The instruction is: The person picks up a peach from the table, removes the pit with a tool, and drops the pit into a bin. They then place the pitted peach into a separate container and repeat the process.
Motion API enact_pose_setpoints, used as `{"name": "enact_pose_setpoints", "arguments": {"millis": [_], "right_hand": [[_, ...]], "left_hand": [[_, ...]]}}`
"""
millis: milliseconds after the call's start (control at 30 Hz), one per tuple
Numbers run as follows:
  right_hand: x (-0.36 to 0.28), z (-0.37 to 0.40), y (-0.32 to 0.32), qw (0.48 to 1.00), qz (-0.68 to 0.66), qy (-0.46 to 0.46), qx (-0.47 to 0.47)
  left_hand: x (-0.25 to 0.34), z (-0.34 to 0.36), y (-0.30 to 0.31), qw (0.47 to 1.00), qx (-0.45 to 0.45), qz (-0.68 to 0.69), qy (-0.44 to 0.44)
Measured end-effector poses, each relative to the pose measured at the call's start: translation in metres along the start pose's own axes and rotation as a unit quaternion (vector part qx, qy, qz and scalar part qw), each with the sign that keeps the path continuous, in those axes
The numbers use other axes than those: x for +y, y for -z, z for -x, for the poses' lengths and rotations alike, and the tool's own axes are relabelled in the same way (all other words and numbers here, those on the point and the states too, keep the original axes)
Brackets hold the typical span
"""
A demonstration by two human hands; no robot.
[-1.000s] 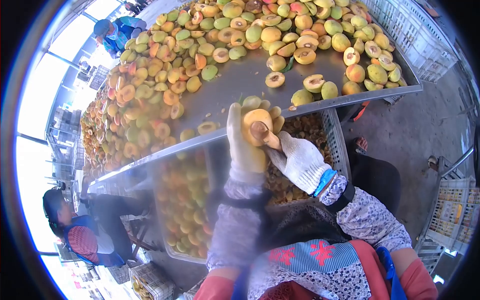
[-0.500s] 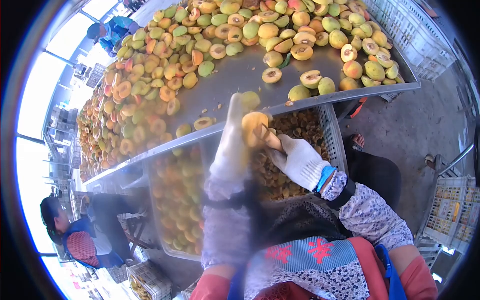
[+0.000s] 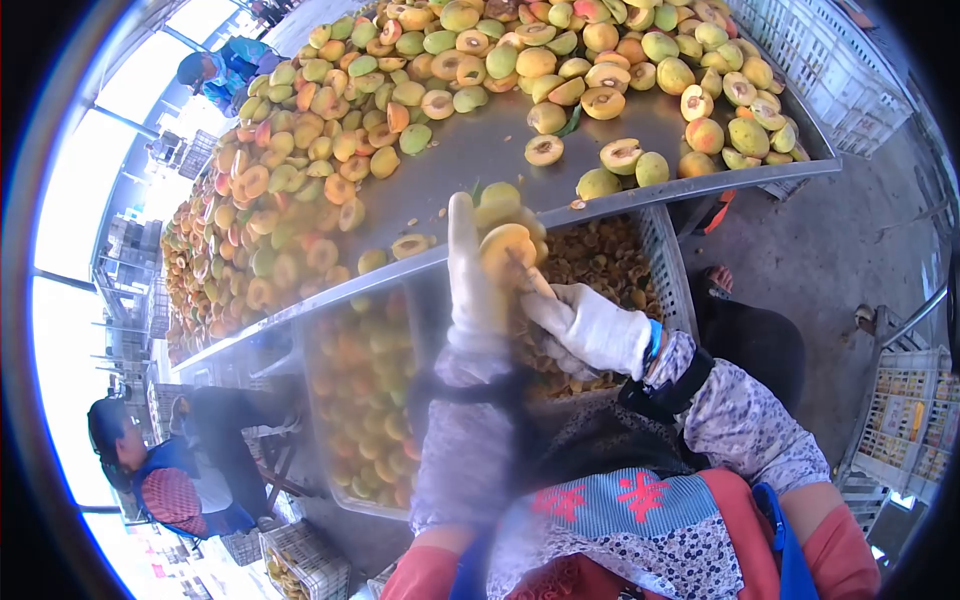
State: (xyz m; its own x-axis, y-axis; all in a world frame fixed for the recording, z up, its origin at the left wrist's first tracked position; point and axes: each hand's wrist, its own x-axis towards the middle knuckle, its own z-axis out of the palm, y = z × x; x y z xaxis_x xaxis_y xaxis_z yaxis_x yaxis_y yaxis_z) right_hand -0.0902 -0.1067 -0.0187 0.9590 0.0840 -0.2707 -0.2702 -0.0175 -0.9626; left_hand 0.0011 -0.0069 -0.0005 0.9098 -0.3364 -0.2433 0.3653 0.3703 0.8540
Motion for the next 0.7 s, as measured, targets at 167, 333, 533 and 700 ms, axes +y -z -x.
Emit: {"name": "enact_pose_setpoints", "arguments": {"millis": [167, 333, 533, 700], "right_hand": [[-0.021, 0.008, 0.001, 0.995, 0.001, -0.06, -0.077], [-0.019, 0.009, 0.001, 0.975, -0.072, -0.184, -0.105], [-0.014, 0.014, -0.006, 0.982, -0.072, -0.166, -0.055], [-0.009, 0.018, -0.004, 0.925, -0.262, -0.247, -0.122]], "left_hand": [[0.0, 0.008, 0.001, 0.987, 0.065, -0.065, -0.133], [0.009, -0.001, 0.016, 0.995, -0.025, -0.101, -0.015], [0.012, 0.0, 0.015, 0.975, -0.056, -0.216, -0.001], [-0.004, -0.005, 0.022, 0.985, -0.071, -0.098, -0.12]]}}
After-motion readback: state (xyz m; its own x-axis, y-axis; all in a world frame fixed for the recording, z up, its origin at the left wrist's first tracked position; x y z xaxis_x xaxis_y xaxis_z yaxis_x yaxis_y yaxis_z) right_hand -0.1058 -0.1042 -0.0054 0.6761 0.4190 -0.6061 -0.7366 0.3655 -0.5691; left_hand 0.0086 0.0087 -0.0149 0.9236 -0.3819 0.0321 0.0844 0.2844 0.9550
